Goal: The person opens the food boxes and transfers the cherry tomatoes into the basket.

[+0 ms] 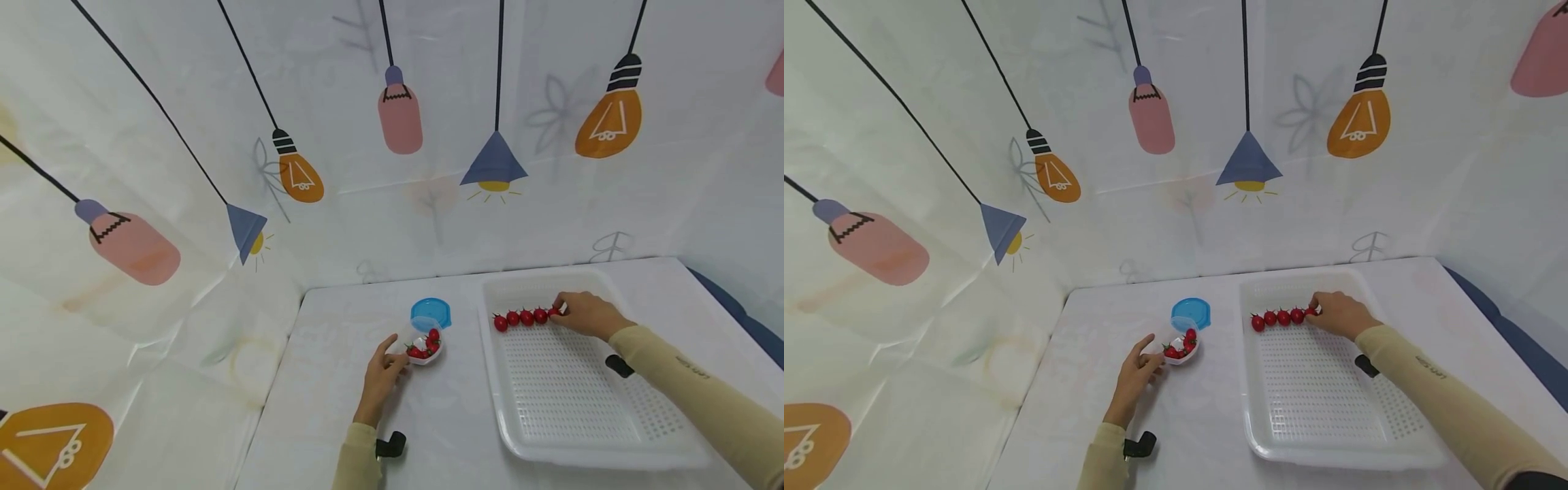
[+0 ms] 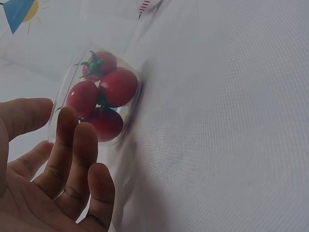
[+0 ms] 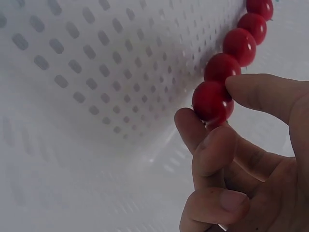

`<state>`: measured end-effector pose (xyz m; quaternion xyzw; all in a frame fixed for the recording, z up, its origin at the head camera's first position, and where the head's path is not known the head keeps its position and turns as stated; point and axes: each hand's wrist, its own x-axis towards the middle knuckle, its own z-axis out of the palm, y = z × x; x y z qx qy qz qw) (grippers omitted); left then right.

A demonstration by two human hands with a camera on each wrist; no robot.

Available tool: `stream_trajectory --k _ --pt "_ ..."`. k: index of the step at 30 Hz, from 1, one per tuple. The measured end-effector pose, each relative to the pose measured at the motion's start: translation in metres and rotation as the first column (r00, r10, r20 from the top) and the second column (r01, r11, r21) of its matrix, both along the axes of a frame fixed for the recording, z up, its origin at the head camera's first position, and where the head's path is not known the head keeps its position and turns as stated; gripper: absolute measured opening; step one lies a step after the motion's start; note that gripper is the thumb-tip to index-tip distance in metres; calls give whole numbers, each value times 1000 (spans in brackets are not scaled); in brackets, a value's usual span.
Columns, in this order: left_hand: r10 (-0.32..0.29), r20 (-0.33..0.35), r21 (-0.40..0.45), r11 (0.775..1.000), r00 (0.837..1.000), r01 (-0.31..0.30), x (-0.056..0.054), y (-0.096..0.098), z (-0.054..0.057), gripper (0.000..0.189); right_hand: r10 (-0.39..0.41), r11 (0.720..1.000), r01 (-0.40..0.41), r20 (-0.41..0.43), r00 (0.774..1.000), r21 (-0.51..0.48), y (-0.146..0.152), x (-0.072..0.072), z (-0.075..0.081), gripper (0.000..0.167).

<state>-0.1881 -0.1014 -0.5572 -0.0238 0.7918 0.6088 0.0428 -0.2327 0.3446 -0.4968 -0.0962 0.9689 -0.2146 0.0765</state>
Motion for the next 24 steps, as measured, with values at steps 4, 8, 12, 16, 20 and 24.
stream_trajectory --k 4,8,12,16,20,24 --pt "-5 5 -4 1000 1000 5 -1 -1 -1 59 3 1000 -3 0 1000 5 1 0 -3 33" --pt "-6 13 1 1000 1000 6 -2 0 -2 58 -3 1000 3 9 1000 3 2 0 -3 34" --pt "-4 8 -1 1000 1000 4 -1 0 -1 58 -3 1000 3 14 1000 -5 2 1 -1 34" --pt "-2 2 1 1000 1000 2 -1 0 -1 58 0 1000 0 17 1000 -11 2 1 1 35" --pt "6 0 5 1000 1000 -6 0 2 1 58 2 1000 -2 13 1000 -8 2 -1 3 36" --pt "12 -2 -6 1000 1000 -12 8 8 19 55 -9 1000 9 12 1000 7 1 -1 6 38"
